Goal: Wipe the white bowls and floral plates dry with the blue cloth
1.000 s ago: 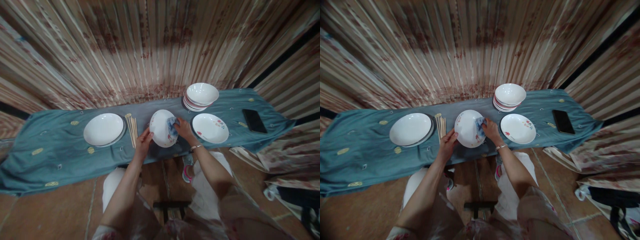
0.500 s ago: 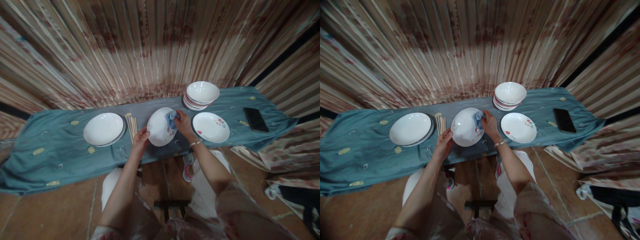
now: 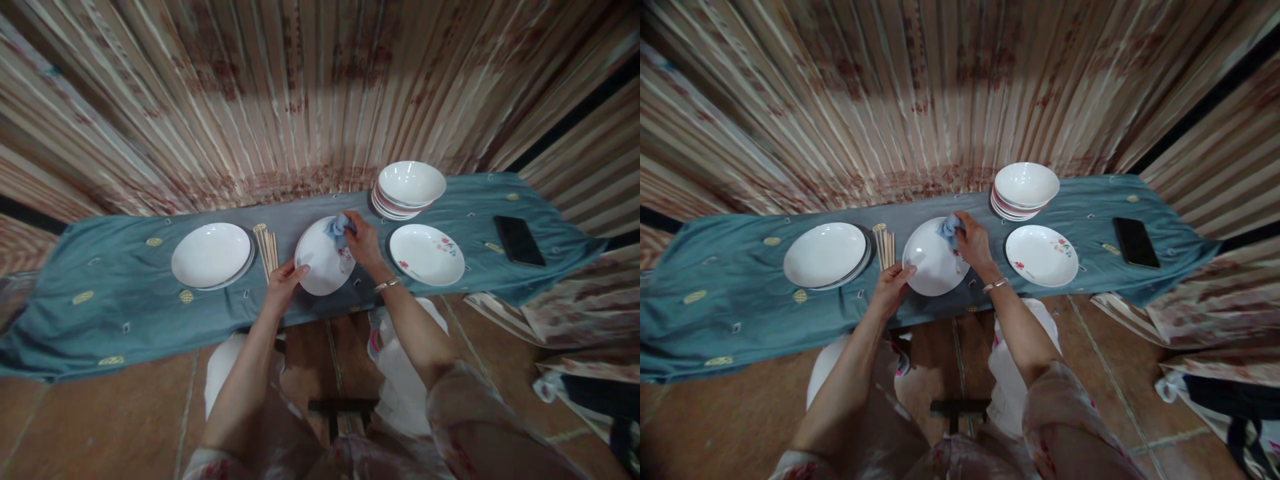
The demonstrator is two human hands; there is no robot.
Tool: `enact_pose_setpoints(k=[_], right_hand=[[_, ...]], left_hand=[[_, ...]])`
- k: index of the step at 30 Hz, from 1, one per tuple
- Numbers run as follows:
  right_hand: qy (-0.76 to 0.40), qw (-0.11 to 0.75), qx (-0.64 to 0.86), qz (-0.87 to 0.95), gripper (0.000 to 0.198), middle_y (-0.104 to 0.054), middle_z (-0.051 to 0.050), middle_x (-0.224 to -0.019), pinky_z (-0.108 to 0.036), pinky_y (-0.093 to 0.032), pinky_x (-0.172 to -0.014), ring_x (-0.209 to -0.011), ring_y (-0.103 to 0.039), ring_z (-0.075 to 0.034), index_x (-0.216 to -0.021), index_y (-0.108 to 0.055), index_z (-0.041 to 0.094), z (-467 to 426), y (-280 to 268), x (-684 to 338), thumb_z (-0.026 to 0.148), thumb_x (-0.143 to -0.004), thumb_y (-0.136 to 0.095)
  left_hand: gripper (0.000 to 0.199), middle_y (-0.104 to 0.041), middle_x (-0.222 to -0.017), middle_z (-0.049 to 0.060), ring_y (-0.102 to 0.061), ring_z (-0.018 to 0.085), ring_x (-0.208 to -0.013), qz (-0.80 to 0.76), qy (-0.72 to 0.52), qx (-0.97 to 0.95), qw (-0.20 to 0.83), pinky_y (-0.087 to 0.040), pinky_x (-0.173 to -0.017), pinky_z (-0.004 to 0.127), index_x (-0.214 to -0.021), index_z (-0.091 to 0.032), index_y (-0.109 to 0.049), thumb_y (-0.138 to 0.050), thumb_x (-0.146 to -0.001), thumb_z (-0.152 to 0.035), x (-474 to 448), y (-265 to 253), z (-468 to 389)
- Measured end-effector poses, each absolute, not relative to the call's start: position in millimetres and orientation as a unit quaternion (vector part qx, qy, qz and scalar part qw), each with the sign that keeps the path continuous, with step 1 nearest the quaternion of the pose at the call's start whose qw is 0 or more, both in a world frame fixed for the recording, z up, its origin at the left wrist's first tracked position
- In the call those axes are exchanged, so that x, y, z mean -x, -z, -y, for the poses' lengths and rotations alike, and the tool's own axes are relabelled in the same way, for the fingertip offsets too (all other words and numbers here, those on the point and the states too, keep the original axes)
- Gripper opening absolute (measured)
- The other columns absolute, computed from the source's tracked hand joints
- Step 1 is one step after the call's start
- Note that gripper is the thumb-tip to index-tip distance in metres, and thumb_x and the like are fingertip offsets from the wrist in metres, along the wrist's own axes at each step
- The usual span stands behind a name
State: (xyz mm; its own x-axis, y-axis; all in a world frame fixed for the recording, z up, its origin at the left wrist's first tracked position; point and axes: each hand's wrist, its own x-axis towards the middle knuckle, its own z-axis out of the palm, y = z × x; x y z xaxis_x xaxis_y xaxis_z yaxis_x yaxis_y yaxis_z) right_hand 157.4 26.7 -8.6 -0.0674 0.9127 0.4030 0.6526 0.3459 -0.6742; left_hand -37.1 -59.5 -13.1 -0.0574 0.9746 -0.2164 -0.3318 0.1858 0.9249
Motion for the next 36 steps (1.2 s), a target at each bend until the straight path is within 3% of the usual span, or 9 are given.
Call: enact_pose_setpoints(k=[7,14,18,28,32,36], right_hand=[[-0.182,0.385,0.572,0.702,0.034,-0.074,-0.007,-0.1,-0.035,-0.052,-0.084,-0.091,-0.068,-0.024,-0.115,-0.061,0.018,-26,25,-164,0.018,-0.084,-0.046],[-0.213,0.386,0.593,0.673,0.032,-0.074,-0.009,-0.098,-0.034,-0.052,-0.081,-0.086,-0.068,-0.023,-0.111,-0.064,0.015,-25,38,-166,0.028,-0.084,-0.05],[-0.222,0.376,0.606,0.665,0.033,-0.074,-0.009,-0.094,-0.035,-0.052,-0.079,-0.084,-0.068,-0.023,-0.109,-0.065,0.016,-23,45,-167,0.032,-0.084,-0.05],[-0.196,0.264,0.62,0.712,0.025,-0.071,-0.008,-0.078,-0.031,-0.049,-0.069,-0.075,-0.068,-0.024,-0.091,-0.067,0.017,-6,52,-162,0.034,-0.089,-0.048],[-0.165,0.269,0.598,0.737,0.03,-0.074,-0.012,-0.1,-0.036,-0.053,-0.08,-0.091,-0.069,-0.027,-0.112,-0.065,0.016,5,56,-165,0.026,-0.09,-0.048],[-0.109,0.329,0.529,0.775,0.045,-0.063,-0.016,-0.129,-0.042,-0.048,-0.102,-0.118,-0.06,-0.025,-0.132,-0.056,0.015,11,52,-171,0.013,-0.09,-0.039]], left_hand=[[0.052,-0.074,-0.072,0.006,-0.068,0.021,-0.067,-0.499,-0.548,-0.284,0.608,-0.053,-0.061,0.03,-0.084,-0.013,-0.077,-0.09,-0.045,-0.045,36,22,64],[0.036,-0.073,-0.072,0.005,-0.068,0.021,-0.07,-0.509,-0.571,-0.251,0.593,-0.056,-0.066,0.033,-0.084,-0.018,-0.074,-0.082,-0.057,-0.041,37,30,61],[0.037,-0.074,-0.08,0.008,-0.069,0.024,-0.08,-0.513,-0.582,-0.246,0.581,-0.056,-0.071,0.034,-0.088,-0.017,-0.073,-0.08,-0.06,-0.041,36,30,58],[0.045,-0.076,-0.085,0.007,-0.071,0.022,-0.083,-0.482,-0.637,-0.195,0.569,-0.056,-0.075,0.032,-0.085,-0.016,-0.073,-0.087,-0.052,-0.042,37,23,52],[0.049,-0.076,-0.092,0.007,-0.071,0.022,-0.086,-0.482,-0.648,-0.188,0.559,-0.056,-0.078,0.032,-0.092,-0.015,-0.074,-0.088,-0.053,-0.041,37,21,51],[0.051,-0.076,-0.09,0.008,-0.071,0.024,-0.089,-0.483,-0.653,-0.186,0.553,-0.056,-0.078,0.033,-0.091,-0.015,-0.074,-0.088,-0.051,-0.042,36,19,50]])
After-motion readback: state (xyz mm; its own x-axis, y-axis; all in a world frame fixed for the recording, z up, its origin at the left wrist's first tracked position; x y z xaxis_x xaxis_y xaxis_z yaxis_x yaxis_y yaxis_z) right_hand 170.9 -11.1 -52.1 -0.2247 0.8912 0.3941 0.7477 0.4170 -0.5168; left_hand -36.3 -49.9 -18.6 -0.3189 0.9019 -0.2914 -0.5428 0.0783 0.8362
